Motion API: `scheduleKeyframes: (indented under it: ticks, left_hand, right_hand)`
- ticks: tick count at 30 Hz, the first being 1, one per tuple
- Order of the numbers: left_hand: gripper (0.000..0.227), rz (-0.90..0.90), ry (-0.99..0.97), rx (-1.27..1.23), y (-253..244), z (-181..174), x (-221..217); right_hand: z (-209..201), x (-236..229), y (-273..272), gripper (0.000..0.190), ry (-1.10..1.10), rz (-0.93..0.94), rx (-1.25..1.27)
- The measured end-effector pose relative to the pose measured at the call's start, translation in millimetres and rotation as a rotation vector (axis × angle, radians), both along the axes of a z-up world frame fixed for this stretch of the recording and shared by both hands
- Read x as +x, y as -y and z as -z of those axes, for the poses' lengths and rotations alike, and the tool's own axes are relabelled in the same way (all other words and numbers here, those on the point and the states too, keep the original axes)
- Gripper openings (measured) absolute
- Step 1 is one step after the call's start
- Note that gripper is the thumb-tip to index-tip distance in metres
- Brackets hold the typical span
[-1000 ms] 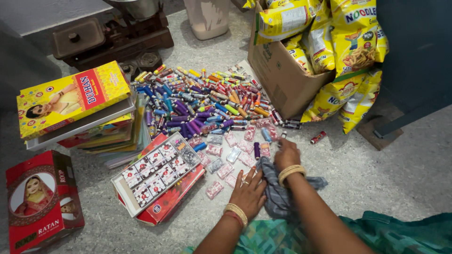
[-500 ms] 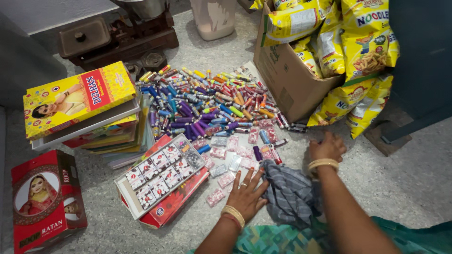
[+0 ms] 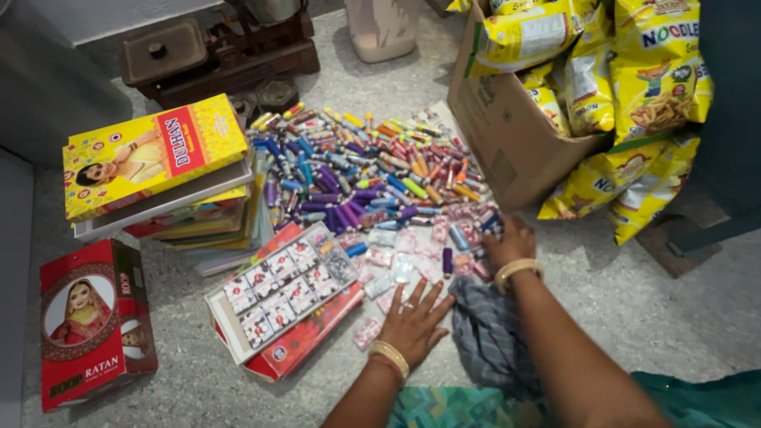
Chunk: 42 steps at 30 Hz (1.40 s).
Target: The person sits on the floor and organizes small cosmetic boxes and packets. They wipe the boxes with a cloth, open them, and arrange the contents inside. The person also stacks the boxes and handles a cloth repeatedly during the process.
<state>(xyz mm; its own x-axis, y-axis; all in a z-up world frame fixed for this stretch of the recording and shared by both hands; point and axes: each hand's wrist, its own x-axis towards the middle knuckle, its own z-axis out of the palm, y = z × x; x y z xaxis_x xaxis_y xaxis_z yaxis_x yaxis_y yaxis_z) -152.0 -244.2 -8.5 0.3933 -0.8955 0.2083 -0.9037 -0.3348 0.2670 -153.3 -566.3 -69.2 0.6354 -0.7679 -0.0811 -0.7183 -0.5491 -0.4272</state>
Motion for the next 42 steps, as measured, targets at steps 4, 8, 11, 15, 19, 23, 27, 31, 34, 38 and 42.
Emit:
scheduleKeyframes:
  ticks: [4,8,11,15,19,23,27,31,34,38,42]
  left_hand:
    - [0.063,-0.012,0.030,-0.002,-1.5,2.6,1.7]
    - [0.060,-0.040,0.030,0.023,-4.0,3.6,2.5]
    - [0.060,-0.074,0.039,0.037,-7.4,-0.9,3.1]
    - [0.060,-0.115,-0.007,0.012,-16.1,-14.9,2.9]
    - [0.061,-0.162,-0.143,-0.008,-29.2,-30.6,1.1]
    - [0.066,-0.271,-0.176,-0.042,-46.6,-32.6,-2.0]
    - [0.064,-0.331,-0.192,-0.054,-70.4,-20.4,3.5]
    - [0.066,-0.345,-0.265,-0.128,-86.5,-11.6,5.3]
    - [0.057,-0.332,-0.177,-0.023,-94.5,-9.4,2.9]
    - [0.043,-0.438,-0.416,0.276,-111.1,-8.4,3.0]
    - [0.046,-0.439,-0.257,0.029,-123.5,4.2,-3.0]
  right_hand:
    - [11.8,11.2,-26.8,0.070,0.207,-0.056,-0.092]
    - [21.3,17.5,-46.1,0.070,0.198,-0.027,0.055]
    - [20.5,21.7,-72.0,0.072,0.234,-0.069,0.034]
    - [-2.0,15.0,-102.4,0.071,0.243,-0.135,0.017]
    - [-39.2,10.0,-133.6,0.063,0.205,-0.180,-0.181]
    - [-68.0,8.8,-169.2,0.052,0.407,-0.273,-0.277]
    - [-77.6,20.7,-213.5,0.046,0.575,-0.486,-0.176]
    - [-80.0,26.2,-266.4,0.038,0.507,-0.633,0.060]
    - [-81.9,22.7,-293.9,0.028,0.432,-0.679,0.200]
    - [-88.4,19.1,-315.9,0.027,0.462,-0.714,0.214]
    - [-93.9,18.5,-322.7,0.027,0.387,-0.716,0.263]
